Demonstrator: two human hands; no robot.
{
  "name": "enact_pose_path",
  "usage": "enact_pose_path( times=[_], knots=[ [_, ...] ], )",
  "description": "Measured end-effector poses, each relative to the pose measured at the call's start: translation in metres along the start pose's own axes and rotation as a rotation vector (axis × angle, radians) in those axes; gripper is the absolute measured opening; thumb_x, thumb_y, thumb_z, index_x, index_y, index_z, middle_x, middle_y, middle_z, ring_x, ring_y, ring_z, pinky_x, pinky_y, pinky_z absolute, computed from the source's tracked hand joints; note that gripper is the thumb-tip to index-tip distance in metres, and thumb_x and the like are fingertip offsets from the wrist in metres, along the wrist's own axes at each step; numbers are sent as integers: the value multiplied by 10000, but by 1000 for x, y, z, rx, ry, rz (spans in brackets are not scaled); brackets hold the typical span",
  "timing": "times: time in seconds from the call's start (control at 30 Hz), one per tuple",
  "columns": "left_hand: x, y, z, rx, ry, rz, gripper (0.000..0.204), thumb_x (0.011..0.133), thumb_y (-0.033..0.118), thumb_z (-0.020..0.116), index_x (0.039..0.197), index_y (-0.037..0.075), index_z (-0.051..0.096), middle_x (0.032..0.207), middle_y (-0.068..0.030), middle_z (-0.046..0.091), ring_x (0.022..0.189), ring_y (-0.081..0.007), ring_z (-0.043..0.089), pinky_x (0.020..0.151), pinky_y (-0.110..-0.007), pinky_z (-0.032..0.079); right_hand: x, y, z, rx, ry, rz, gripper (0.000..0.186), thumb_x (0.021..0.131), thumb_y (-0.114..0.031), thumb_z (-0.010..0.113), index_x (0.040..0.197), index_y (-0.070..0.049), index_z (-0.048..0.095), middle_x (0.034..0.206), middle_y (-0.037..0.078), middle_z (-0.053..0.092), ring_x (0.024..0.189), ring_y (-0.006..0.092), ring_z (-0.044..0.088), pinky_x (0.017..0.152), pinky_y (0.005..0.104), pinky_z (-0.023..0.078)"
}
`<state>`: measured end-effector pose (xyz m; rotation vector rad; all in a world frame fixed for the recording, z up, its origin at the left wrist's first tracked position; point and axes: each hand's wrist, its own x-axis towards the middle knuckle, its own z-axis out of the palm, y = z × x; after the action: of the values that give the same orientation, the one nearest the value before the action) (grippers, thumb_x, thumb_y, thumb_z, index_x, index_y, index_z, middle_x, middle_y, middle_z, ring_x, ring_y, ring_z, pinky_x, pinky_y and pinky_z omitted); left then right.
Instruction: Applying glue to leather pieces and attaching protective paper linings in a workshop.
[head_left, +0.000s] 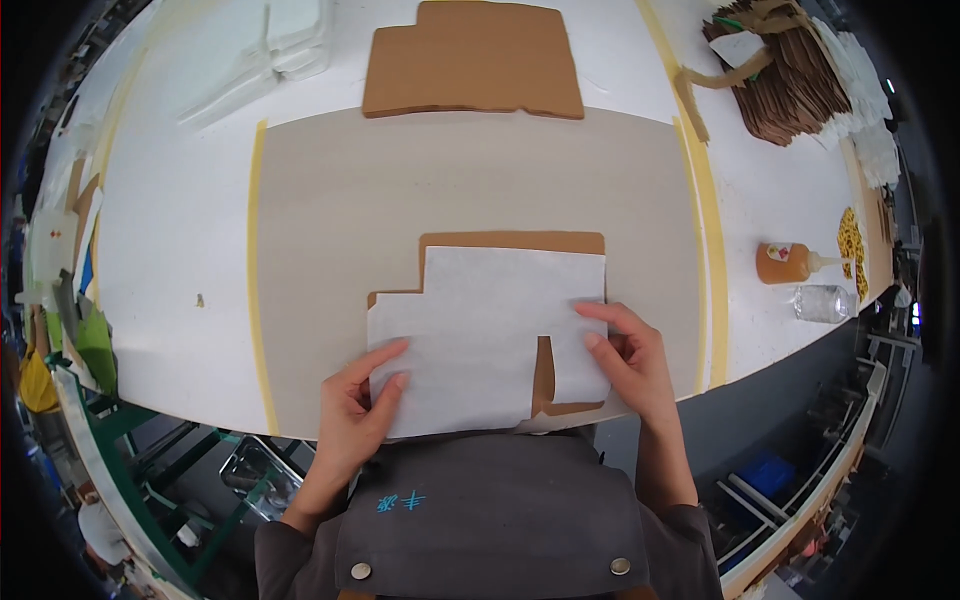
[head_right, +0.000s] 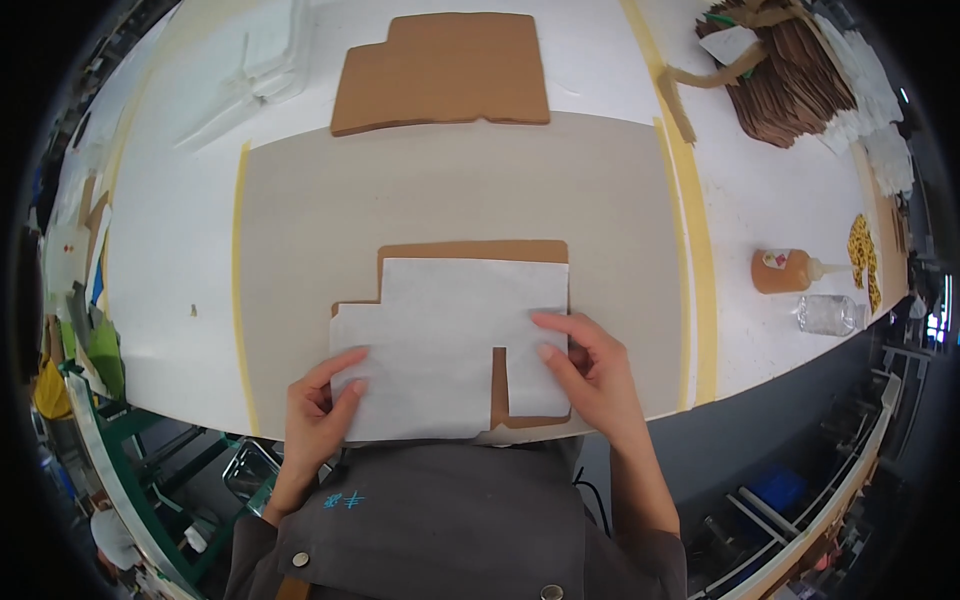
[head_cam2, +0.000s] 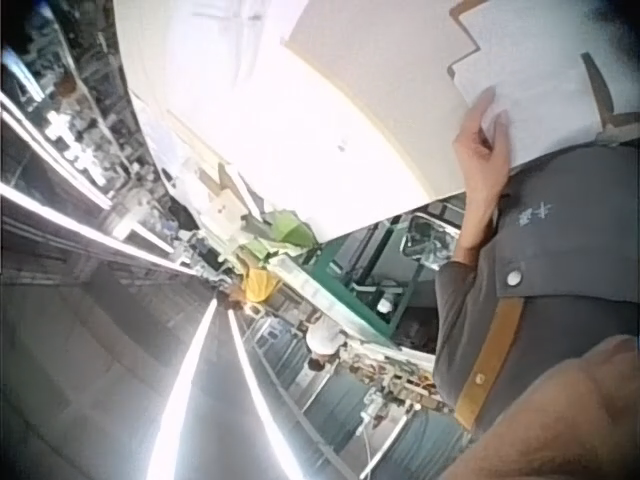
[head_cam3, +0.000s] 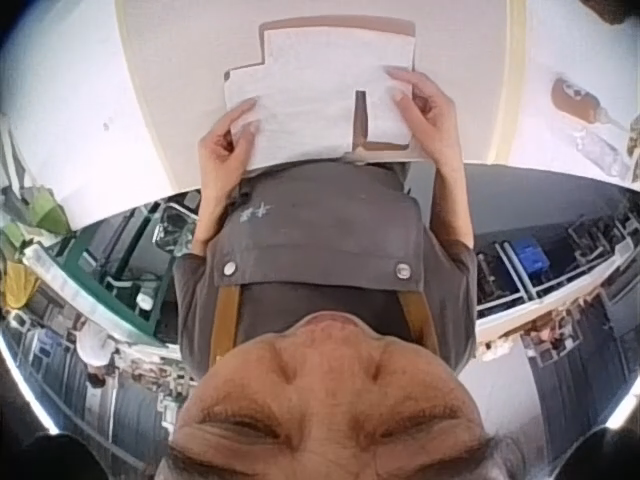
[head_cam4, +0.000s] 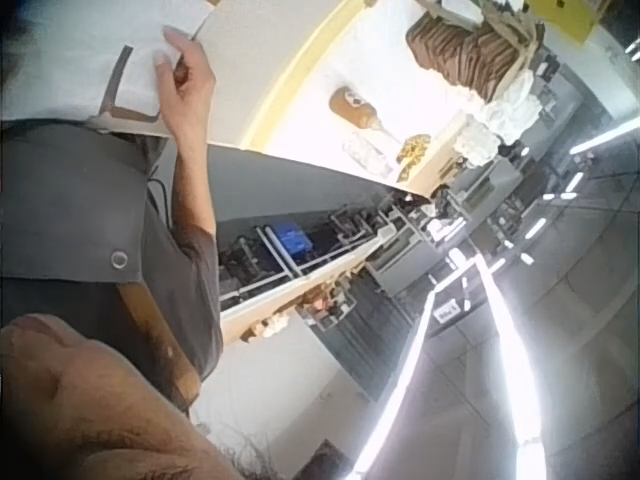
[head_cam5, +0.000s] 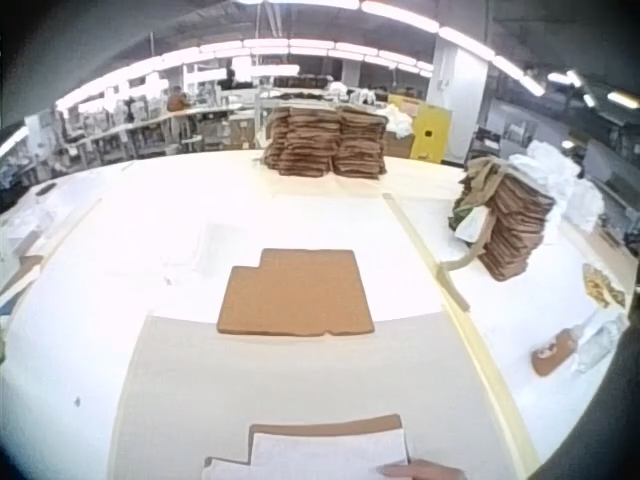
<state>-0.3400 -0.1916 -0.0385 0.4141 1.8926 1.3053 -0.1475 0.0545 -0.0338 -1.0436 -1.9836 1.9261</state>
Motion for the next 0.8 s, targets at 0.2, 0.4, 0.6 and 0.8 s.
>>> enact_pose_path(
  times=[0.2,0.4,0.6,0.8],
  knots=[
    [-1,-2,-1,38,50,-8,357,898,12,658,1254,30,657,894,55,625,623,12,361,541,-158,283,6,-1,0,-145,72,-104,293,919,12,629,1206,-34,654,947,-23,555,709,12,423,603,180,388],
    [5,4,-11,18,-42,71,398,875,30,694,1271,36,645,826,77,534,631,-7,318,554,-168,269,-7,-5,-6,13,4,55,390,903,-10,664,1286,-55,609,905,-37,523,667,21,409,552,179,374],
    [2,14,-10,27,-94,14,398,881,45,693,1276,48,644,860,78,556,649,-22,326,565,-180,286,-18,-26,-8,-68,-96,125,441,905,-6,661,1335,-43,570,904,2,557,661,23,460,558,192,427],
    [5,11,-7,-99,-152,-24,341,947,65,583,1281,14,627,1067,-23,660,814,-44,528,687,-202,438,-18,-2,-19,-74,-156,106,338,972,-61,560,1307,-52,602,883,-15,558,666,37,480,598,195,448]
  ],
)
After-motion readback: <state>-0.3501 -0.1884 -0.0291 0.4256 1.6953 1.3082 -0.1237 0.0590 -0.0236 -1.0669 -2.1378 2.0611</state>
